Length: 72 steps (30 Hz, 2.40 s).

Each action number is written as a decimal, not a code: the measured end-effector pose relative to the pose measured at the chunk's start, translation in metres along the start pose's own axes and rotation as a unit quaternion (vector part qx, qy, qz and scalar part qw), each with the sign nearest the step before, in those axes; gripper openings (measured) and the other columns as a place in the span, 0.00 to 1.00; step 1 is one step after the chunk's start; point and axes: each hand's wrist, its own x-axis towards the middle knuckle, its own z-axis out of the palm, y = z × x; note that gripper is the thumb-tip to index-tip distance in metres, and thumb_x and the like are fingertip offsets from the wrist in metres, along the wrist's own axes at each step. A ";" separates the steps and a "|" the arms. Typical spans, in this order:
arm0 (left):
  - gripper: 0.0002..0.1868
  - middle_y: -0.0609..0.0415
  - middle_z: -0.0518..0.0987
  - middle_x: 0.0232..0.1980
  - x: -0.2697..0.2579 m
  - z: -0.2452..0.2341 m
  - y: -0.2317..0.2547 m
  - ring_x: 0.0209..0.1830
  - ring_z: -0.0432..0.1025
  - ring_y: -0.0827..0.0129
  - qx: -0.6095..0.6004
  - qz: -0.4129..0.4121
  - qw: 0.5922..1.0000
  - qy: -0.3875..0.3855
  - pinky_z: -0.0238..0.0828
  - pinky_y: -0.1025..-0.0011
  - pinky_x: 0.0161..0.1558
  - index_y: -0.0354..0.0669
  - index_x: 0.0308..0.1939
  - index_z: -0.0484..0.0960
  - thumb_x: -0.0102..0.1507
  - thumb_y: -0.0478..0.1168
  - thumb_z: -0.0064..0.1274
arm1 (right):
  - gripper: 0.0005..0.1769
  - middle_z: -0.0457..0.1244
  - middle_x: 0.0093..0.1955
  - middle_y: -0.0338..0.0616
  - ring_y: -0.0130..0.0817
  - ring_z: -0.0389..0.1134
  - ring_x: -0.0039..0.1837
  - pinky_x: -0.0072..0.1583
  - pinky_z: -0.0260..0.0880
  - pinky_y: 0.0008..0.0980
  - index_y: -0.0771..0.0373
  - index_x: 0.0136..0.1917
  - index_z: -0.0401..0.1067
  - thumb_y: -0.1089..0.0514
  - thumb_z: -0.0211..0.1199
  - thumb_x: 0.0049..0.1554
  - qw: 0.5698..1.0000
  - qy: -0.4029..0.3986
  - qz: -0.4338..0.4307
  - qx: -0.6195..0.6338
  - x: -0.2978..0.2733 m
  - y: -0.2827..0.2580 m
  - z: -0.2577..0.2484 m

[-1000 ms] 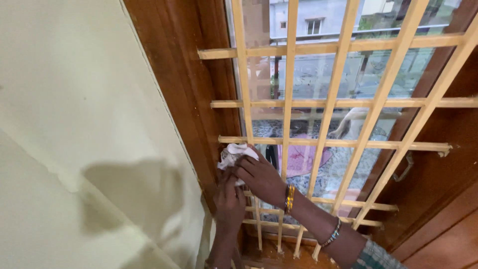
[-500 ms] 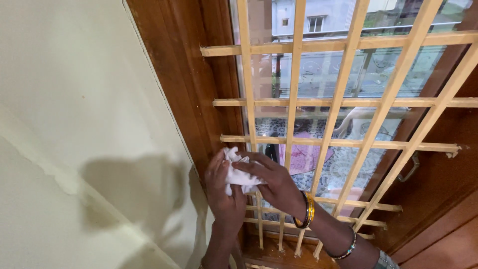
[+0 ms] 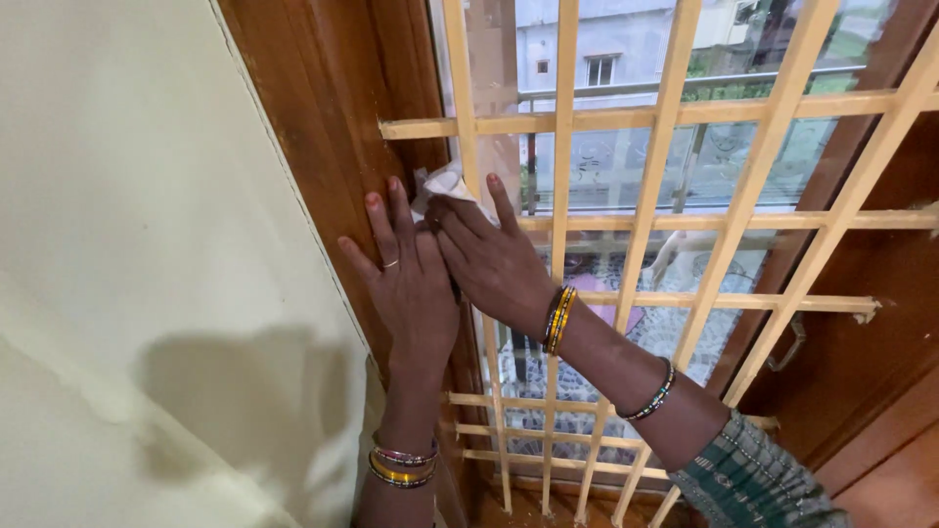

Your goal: The person wipes the wooden frame and glass panes of a door with a white cloth. They systematically clean the grid pattern and edges of the door, moving the cloth across different sections.

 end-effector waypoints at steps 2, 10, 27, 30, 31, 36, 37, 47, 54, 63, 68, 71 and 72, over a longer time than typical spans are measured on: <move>0.25 0.40 0.54 0.83 -0.005 -0.002 -0.001 0.86 0.41 0.46 -0.043 0.014 0.999 0.006 0.28 0.25 0.75 0.40 0.65 0.65 0.66 0.30 0.55 | 0.20 0.64 0.64 0.50 0.44 0.60 0.76 0.81 0.36 0.62 0.69 0.62 0.71 0.62 0.59 0.56 1.000 0.003 -0.013 0.009 -0.005 -0.001 0.004; 0.39 0.50 0.57 0.85 -0.016 0.003 -0.007 0.89 0.51 0.52 -0.167 0.047 0.974 0.148 0.36 0.40 0.83 0.55 0.78 0.52 0.70 0.32 0.58 | 0.19 0.63 0.57 0.46 0.45 0.64 0.68 0.84 0.42 0.53 0.62 0.59 0.70 0.60 0.65 0.54 0.981 0.023 0.033 0.187 0.003 0.004 -0.002; 0.43 0.41 0.54 0.84 -0.017 -0.005 -0.007 0.85 0.54 0.53 -0.127 0.049 0.988 0.073 0.29 0.31 0.80 0.49 0.80 0.49 0.68 0.35 0.60 | 0.17 0.65 0.57 0.53 0.48 0.68 0.61 0.81 0.53 0.53 0.68 0.55 0.68 0.69 0.62 0.51 0.978 0.000 -0.035 0.205 0.028 0.016 -0.014; 0.34 0.39 0.49 0.84 -0.025 0.011 -0.015 0.87 0.50 0.51 -0.192 0.059 0.964 0.174 0.38 0.39 0.83 0.50 0.78 0.53 0.74 0.34 0.56 | 0.25 0.64 0.61 0.54 0.56 0.66 0.63 0.63 0.66 0.47 0.71 0.61 0.66 0.72 0.61 0.49 0.924 -0.013 0.091 0.372 0.033 0.013 -0.032; 0.31 0.37 0.50 0.84 -0.028 0.015 -0.016 0.86 0.50 0.46 -0.155 0.052 0.971 0.172 0.42 0.38 0.83 0.45 0.77 0.57 0.74 0.33 0.55 | 0.22 0.63 0.61 0.54 0.55 0.66 0.62 0.62 0.67 0.47 0.71 0.61 0.67 0.71 0.60 0.52 0.928 -0.045 0.107 0.355 0.036 0.013 -0.034; 0.15 0.38 0.60 0.83 -0.027 0.017 -0.012 0.86 0.52 0.45 0.041 0.027 0.997 0.066 0.42 0.32 0.81 0.34 0.63 0.74 0.74 0.35 0.53 | 0.11 0.57 0.69 0.56 0.55 0.61 0.71 0.67 0.68 0.44 0.68 0.51 0.69 0.65 0.62 0.54 0.984 0.017 0.009 0.178 0.053 0.015 -0.019; 0.17 0.38 0.60 0.82 -0.025 0.014 -0.010 0.85 0.51 0.44 0.036 0.029 0.997 0.065 0.40 0.30 0.79 0.34 0.65 0.73 0.74 0.38 0.53 | 0.11 0.58 0.69 0.55 0.53 0.60 0.72 0.69 0.68 0.43 0.68 0.51 0.70 0.64 0.62 0.54 0.988 0.020 0.007 0.154 0.055 0.015 -0.013; 0.34 0.47 0.62 0.80 -0.011 -0.001 0.000 0.85 0.37 0.53 0.089 0.006 0.992 -0.094 0.27 0.27 0.72 0.39 0.76 0.66 0.66 0.46 0.51 | 0.33 0.59 0.71 0.56 0.51 0.56 0.76 0.77 0.37 0.62 0.69 0.72 0.62 0.58 0.58 0.54 0.999 -0.043 0.005 -0.004 0.033 0.000 -0.019; 0.29 0.49 0.68 0.77 -0.011 0.000 -0.004 0.82 0.47 0.61 0.056 0.040 0.997 -0.027 0.32 0.30 0.72 0.41 0.72 0.72 0.67 0.43 0.50 | 0.22 0.68 0.50 0.43 0.39 0.68 0.62 0.79 0.30 0.73 0.70 0.68 0.66 0.60 0.57 0.62 0.978 -0.194 0.081 -0.010 0.040 -0.004 -0.005; 0.14 0.47 0.73 0.76 -0.016 -0.009 -0.008 0.81 0.61 0.61 0.009 0.037 0.994 0.098 0.46 0.39 0.77 0.37 0.62 0.76 0.71 0.30 0.49 | 0.27 0.67 0.60 0.42 0.40 0.66 0.70 0.79 0.34 0.70 0.63 0.70 0.67 0.61 0.61 0.57 0.999 0.022 0.036 0.030 0.016 -0.002 -0.016; 0.22 0.47 0.75 0.70 -0.004 -0.013 0.001 0.78 0.58 0.55 0.123 0.045 0.990 0.048 0.42 0.33 0.71 0.34 0.64 0.75 0.66 0.36 0.50 | 0.30 0.66 0.63 0.45 0.41 0.63 0.72 0.77 0.34 0.72 0.67 0.72 0.64 0.60 0.60 0.57 0.999 0.007 0.048 0.025 0.023 -0.001 -0.004; 0.14 0.50 0.77 0.69 -0.008 -0.009 -0.003 0.79 0.60 0.56 0.108 0.049 0.992 0.047 0.44 0.36 0.74 0.39 0.59 0.76 0.68 0.34 0.49 | 0.24 0.67 0.59 0.42 0.40 0.64 0.67 0.79 0.37 0.70 0.65 0.69 0.67 0.60 0.61 0.59 0.995 -0.027 0.065 0.068 0.019 -0.001 0.001; 0.11 0.50 0.77 0.69 -0.012 -0.008 -0.005 0.80 0.61 0.56 0.098 0.048 0.993 0.047 0.45 0.37 0.76 0.40 0.56 0.77 0.69 0.33 0.49 | 0.22 0.67 0.59 0.41 0.39 0.65 0.65 0.80 0.39 0.69 0.64 0.67 0.68 0.60 0.61 0.60 0.994 -0.034 0.070 0.081 0.017 -0.002 0.001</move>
